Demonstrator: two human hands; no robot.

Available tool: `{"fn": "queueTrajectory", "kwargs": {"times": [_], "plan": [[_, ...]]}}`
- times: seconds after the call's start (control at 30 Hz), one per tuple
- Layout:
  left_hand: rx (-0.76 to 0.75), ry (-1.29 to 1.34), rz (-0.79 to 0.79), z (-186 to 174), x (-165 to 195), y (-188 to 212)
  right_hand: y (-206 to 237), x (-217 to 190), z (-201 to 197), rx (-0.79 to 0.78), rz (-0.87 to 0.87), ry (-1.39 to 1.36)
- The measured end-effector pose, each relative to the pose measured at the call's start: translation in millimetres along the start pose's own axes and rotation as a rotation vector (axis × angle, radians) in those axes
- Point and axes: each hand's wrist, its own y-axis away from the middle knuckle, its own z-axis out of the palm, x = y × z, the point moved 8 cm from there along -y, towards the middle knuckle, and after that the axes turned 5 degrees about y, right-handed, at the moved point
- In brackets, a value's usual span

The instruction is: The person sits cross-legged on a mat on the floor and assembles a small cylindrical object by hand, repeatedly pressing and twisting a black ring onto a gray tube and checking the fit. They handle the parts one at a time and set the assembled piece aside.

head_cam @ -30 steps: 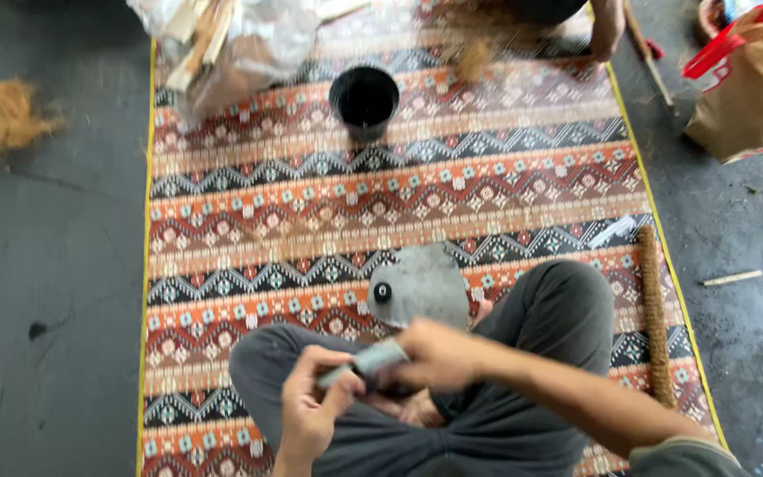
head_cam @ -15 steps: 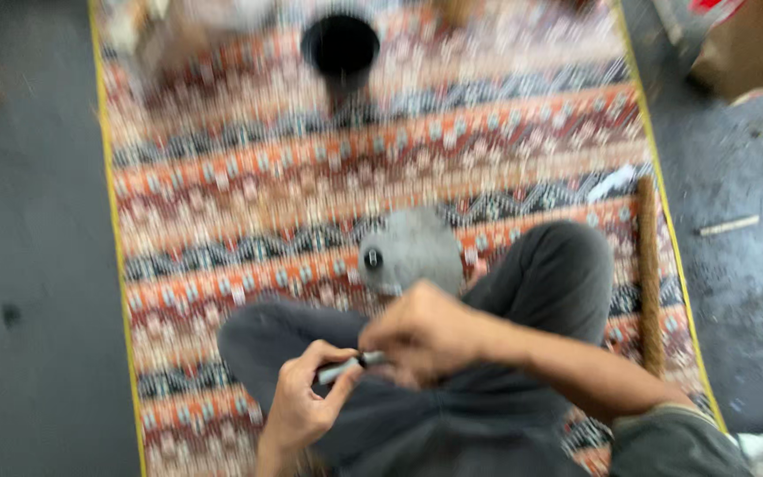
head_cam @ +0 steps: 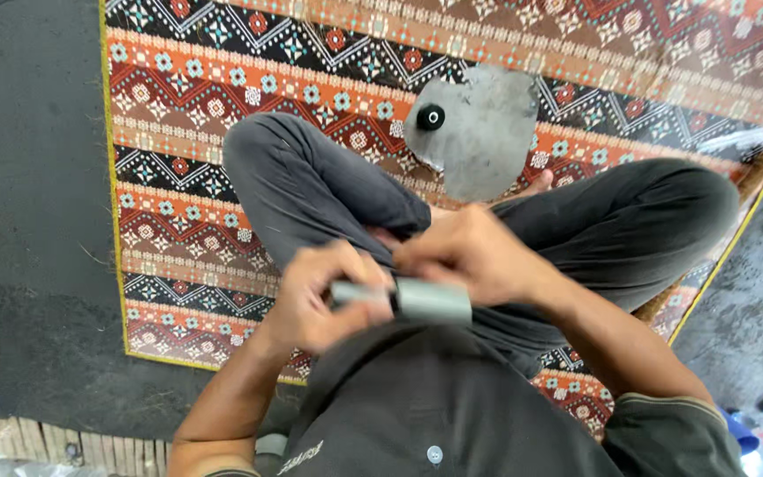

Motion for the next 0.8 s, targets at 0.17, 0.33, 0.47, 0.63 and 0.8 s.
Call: {"fn": "queueTrajectory", "kwargs": {"times": [0.17,0.33,0.47,0.63,0.8], "plan": [[-0.023,-0.392,-0.066,-6.6,-7.9,5.3,1.8,-21.9,-8.7,0.063,-0.159,0.077],[0.114,-0.155,0.031,-18.5,8.8,16.8,-5.5,-23.2,5.8,0.036,-0.16,0.014],[-0.034,-0.427,-0.056,-9.8,4.8,19.6,9.3,-15.1,17.8,0.02,-0.146,0.076],[0.131,-0.154,0.001,-19.2,11.8,29.7,8.6,-20.0,19.1,0.055,-0.167,-0.085],[-0.049,-0.316,-0.084,-8.8,3.1,29.4,8.9,-27.4,13.3,0.117,-0.175,-0.003]]}}
